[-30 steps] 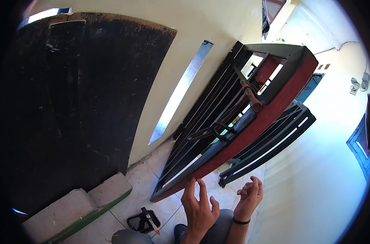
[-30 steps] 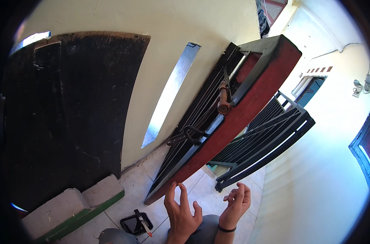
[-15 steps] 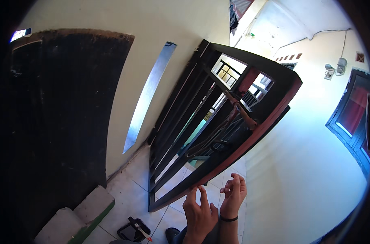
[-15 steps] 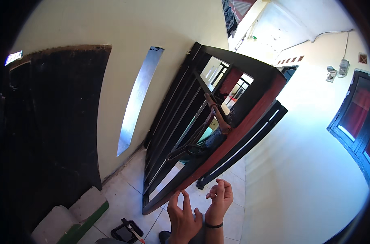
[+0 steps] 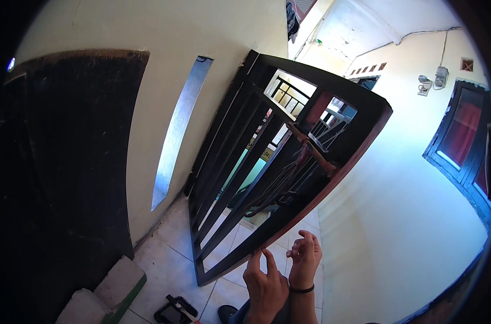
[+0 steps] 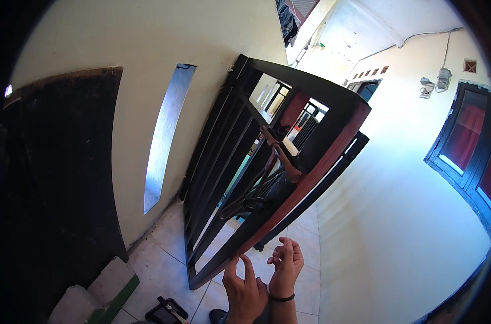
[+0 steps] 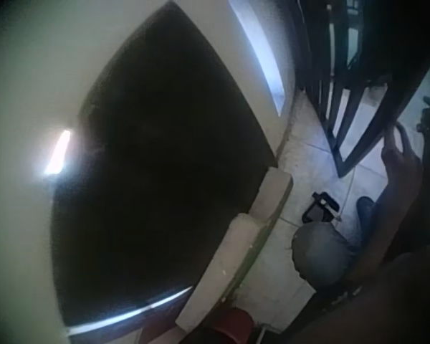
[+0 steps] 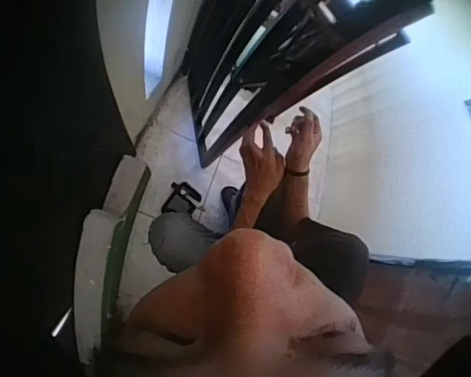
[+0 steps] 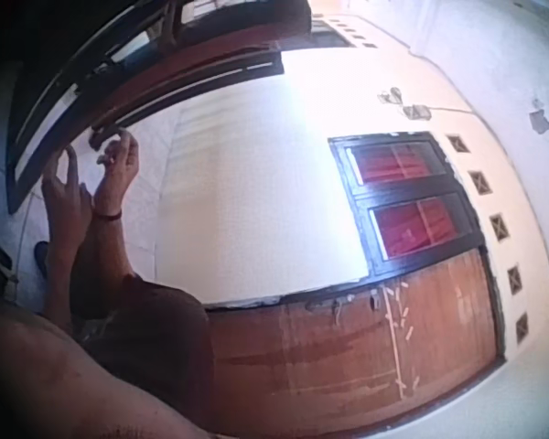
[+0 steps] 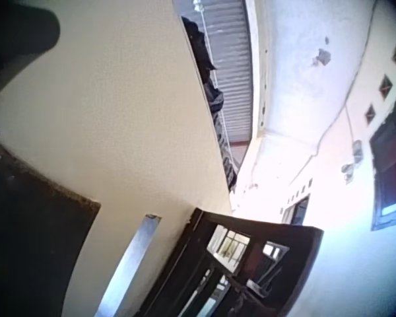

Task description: The person paints a metal gate using a paintbrush dipped in a paint container, repositions the gate against the wall, and paints the frame of the gate.

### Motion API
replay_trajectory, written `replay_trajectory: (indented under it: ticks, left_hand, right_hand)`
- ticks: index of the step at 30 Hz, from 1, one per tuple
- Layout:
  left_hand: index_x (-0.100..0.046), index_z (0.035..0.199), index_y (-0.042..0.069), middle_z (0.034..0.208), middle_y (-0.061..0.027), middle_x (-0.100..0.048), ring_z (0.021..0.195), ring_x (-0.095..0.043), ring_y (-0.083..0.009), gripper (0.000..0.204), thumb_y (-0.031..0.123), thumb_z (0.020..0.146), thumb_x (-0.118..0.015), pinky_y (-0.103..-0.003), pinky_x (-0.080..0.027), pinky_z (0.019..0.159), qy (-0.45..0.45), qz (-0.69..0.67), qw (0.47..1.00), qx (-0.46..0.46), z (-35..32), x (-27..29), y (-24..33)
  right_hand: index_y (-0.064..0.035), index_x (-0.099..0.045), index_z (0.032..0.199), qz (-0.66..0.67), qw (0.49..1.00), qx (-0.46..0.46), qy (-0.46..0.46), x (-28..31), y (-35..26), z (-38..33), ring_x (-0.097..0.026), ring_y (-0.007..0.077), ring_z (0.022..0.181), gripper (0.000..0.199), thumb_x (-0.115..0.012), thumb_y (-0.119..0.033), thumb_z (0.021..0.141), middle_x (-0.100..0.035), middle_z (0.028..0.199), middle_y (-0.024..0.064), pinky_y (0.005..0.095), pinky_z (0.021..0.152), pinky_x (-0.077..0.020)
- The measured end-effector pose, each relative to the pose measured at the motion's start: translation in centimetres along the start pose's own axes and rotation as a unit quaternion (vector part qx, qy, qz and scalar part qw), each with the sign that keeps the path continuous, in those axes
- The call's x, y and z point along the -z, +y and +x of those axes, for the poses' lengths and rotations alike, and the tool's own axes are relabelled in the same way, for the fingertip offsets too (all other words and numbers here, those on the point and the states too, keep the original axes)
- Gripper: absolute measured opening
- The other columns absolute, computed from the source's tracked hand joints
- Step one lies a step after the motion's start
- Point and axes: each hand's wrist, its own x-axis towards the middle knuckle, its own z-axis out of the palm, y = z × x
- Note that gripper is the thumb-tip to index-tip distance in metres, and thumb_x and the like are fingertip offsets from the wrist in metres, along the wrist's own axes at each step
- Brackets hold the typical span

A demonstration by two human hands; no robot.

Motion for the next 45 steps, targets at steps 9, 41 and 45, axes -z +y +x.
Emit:
replay_trajectory:
  ticks: [9, 41, 45]
  left_hand:
    - [-0.041, 0.156, -0.003, 0.145, -0.0289, -0.044, 0.129, -0.050, -0.0426, 0.068, 0.007, 0.093, -0.064, -0.051, -0.047, 0.100, 0.116, 0.107, 0.987, 0.042, 0.8, 3.5, -0.2]
    - [-0.030, 0.162, 0.002, 0.163, -0.0200, -0.030, 0.144, -0.040, -0.0310, 0.088, 0.000, 0.081, -0.064, -0.040, -0.044, 0.104, 0.176, 0.152, 0.969, 0.084, 6.5, 14.2, -10.1]
    - [-0.033, 0.161, 0.004, 0.165, -0.0160, -0.029, 0.146, -0.039, -0.0260, 0.085, -0.002, 0.082, -0.063, -0.037, -0.044, 0.104, 0.175, 0.102, 0.974, 0.099, 6.5, 14.7, -10.2]
  right_hand:
    - [-0.0046, -0.065, 0.111, 0.035, 0.998, -0.042, -0.024, -1.7, 0.5, -0.4, -0.049, 0.0055, 0.061, 0.027, -0.061, -0.031, 0.106, -0.054, 0.070, -0.0029, 0.0252, 0.055, -0.0459]
    - [0.0005, -0.063, 0.119, 0.270, 0.860, -0.355, -0.247, -4.2, -1.0, -5.2, -0.051, 0.0084, 0.068, 0.025, -0.056, -0.022, 0.110, -0.055, 0.076, 0.0003, 0.0254, 0.065, -0.0453]
    - [0.0006, -0.064, 0.117, 0.295, 0.848, -0.340, -0.279, -4.1, -0.5, -5.6, -0.049, 0.0080, 0.067, 0.025, -0.056, -0.023, 0.110, -0.053, 0.074, -0.0002, 0.0238, 0.065, -0.0423]
